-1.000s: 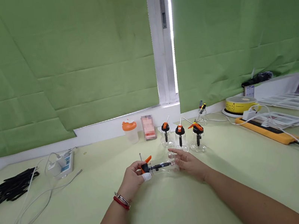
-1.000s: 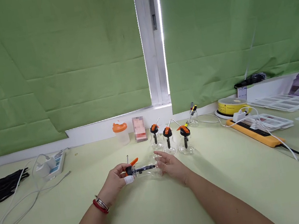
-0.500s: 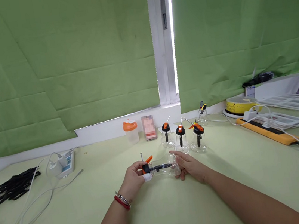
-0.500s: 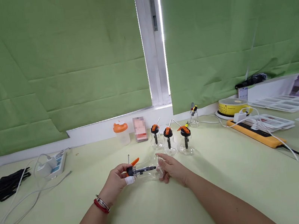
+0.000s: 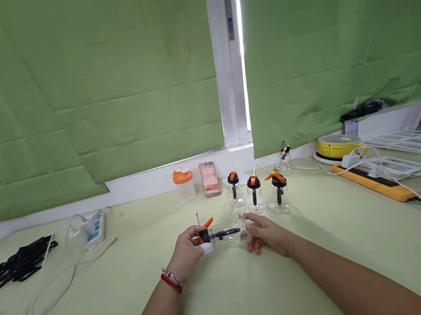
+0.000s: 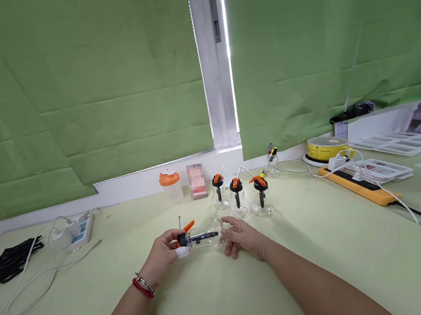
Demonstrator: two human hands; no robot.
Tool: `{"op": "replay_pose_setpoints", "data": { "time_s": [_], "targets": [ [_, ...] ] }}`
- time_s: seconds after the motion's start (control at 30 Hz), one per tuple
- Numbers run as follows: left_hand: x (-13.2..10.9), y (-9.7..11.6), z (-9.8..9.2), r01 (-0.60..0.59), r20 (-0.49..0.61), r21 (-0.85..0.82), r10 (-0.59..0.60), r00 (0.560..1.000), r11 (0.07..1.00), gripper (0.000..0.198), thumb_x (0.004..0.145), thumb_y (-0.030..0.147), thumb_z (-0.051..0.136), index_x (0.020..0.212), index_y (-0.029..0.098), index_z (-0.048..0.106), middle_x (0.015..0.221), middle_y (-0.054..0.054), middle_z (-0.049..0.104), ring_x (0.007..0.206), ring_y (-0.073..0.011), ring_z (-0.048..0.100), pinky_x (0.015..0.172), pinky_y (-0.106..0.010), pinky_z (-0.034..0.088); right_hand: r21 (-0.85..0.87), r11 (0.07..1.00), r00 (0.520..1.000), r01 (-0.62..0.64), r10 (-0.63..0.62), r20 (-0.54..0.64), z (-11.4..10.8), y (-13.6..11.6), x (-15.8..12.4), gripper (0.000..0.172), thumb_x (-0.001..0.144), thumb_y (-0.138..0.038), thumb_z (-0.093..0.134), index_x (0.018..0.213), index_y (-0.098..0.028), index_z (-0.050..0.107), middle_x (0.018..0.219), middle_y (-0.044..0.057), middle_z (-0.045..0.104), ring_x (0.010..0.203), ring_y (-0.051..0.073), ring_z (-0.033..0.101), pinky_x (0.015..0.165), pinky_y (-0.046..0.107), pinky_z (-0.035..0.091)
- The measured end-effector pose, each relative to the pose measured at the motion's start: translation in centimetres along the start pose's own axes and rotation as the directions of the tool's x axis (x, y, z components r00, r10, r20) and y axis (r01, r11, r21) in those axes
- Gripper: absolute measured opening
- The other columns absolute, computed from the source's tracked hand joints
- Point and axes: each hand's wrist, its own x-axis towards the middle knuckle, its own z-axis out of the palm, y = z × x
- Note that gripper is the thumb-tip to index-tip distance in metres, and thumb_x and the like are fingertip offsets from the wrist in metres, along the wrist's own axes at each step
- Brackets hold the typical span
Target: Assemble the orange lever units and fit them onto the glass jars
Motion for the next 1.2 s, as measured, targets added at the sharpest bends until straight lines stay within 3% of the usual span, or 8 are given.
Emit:
{"op": "replay_pose_setpoints", "data": {
  "time_s": [0.17, 0.3, 0.4, 0.5, 0.7, 0.83, 1.03, 1.2],
  "targets": [
    [-0.2, 0.2, 0.1, 0.003, 0.001, -0.003, -0.003, 1.000, 1.000, 0.042, 0.054, 0.016, 0.076, 0.093, 0.017, 0.059, 0.086, -0.005, 0.069, 0.077, -0.0171, 0.063, 0.068, -0.026, 0.048, -0.091, 0.995, 1.000, -0.025, 0.024, -0.017, 0.2, 0.0, 0.3, 0.053, 0.081, -0.060, 0.049, 0.114, -0.018, 0.045, 0.071, 0.002, 0.060, 0.052, 0.014, 0.061, 0.041, 0.022, 0.045],
    [-0.3, 0.3, 0.1, 0.003, -0.005, 0.000, -0.003, 1.000, 1.000, 0.042, 0.054, 0.016, 0.075, 0.093, 0.017, 0.060, 0.087, -0.006, 0.069, 0.076, -0.0168, 0.063, 0.067, -0.027, 0.048, -0.148, 0.987, 0.996, 0.056, -0.065, -0.061, 0.3, 0.3, 0.7, 0.048, 0.081, -0.062, 0.046, 0.090, -0.015, 0.056, 0.071, 0.002, 0.057, 0.055, 0.011, 0.057, 0.046, 0.022, 0.047],
    [-0.3, 0.5, 0.1, 0.007, -0.012, 0.002, -0.007, 1.000, 1.000, 0.042, 0.054, 0.015, 0.075, 0.094, 0.016, 0.060, 0.086, -0.006, 0.069, 0.077, -0.0170, 0.063, 0.068, -0.027, 0.048, -0.142, 0.984, 0.987, 0.105, -0.121, -0.107, 0.4, 0.2, 0.7, 0.050, 0.081, -0.059, 0.051, 0.111, -0.019, 0.054, 0.082, 0.003, 0.058, 0.060, 0.012, 0.057, 0.051, 0.025, 0.049],
    [-0.3, 0.7, 0.0, -0.001, -0.027, -0.004, 0.001, 1.000, 1.000, 0.042, 0.054, 0.016, 0.075, 0.093, 0.016, 0.060, 0.088, -0.006, 0.069, 0.078, -0.0176, 0.064, 0.069, -0.027, 0.049, -0.093, 0.986, 0.985, 0.137, -0.146, -0.093, 0.4, -0.1, 0.3, 0.064, 0.078, -0.054, 0.058, 0.132, -0.029, 0.037, 0.103, 0.007, 0.057, 0.074, 0.016, 0.061, 0.054, 0.028, 0.051],
    [-0.3, 0.7, 0.1, -0.004, -0.030, 0.000, 0.004, 1.000, 1.000, 0.042, 0.055, 0.016, 0.075, 0.093, 0.017, 0.060, 0.089, -0.007, 0.069, 0.079, -0.0178, 0.064, 0.068, -0.027, 0.049, -0.028, 0.993, 0.993, 0.116, -0.114, 0.043, -0.1, -0.5, -0.3, 0.072, 0.068, -0.037, 0.074, 0.131, -0.033, 0.038, 0.141, 0.011, 0.032, 0.086, 0.017, 0.061, 0.062, 0.030, 0.052],
    [-0.2, 0.3, 0.0, 0.002, -0.019, 0.000, -0.002, 1.000, 1.000, 0.042, 0.055, 0.014, 0.074, 0.094, 0.017, 0.060, 0.086, -0.006, 0.069, 0.076, -0.0179, 0.064, 0.066, -0.027, 0.049, -0.064, 0.996, 0.998, 0.068, -0.067, 0.010, -0.3, 0.0, 0.1, 0.066, 0.073, -0.044, 0.068, 0.128, -0.026, 0.037, 0.128, 0.014, 0.044, 0.070, 0.015, 0.064, 0.052, 0.027, 0.050],
    [0.1, -0.2, -0.1, -0.015, 0.017, -0.004, 0.015, 1.000, 1.000, 0.042, 0.055, 0.016, 0.075, 0.094, 0.017, 0.059, 0.087, -0.006, 0.069, 0.077, -0.0172, 0.064, 0.069, -0.027, 0.049, -0.115, 0.992, 0.998, 0.057, -0.057, -0.001, -0.4, 0.5, 0.8, 0.050, 0.079, -0.058, 0.054, 0.106, -0.016, 0.052, 0.086, 0.005, 0.059, 0.066, 0.015, 0.061, 0.049, 0.024, 0.047],
    [-0.1, 0.2, 0.0, -0.010, 0.007, -0.008, 0.011, 1.000, 1.000, 0.043, 0.054, 0.017, 0.076, 0.093, 0.017, 0.060, 0.087, -0.007, 0.069, 0.078, -0.0184, 0.064, 0.069, -0.028, 0.049, -0.150, 0.985, 0.993, 0.086, -0.098, -0.072, 0.0, 0.2, 0.6, 0.056, 0.077, -0.060, 0.055, 0.111, -0.016, 0.056, 0.097, 0.008, 0.060, 0.077, 0.016, 0.059, 0.062, 0.028, 0.050]
  ]
}}
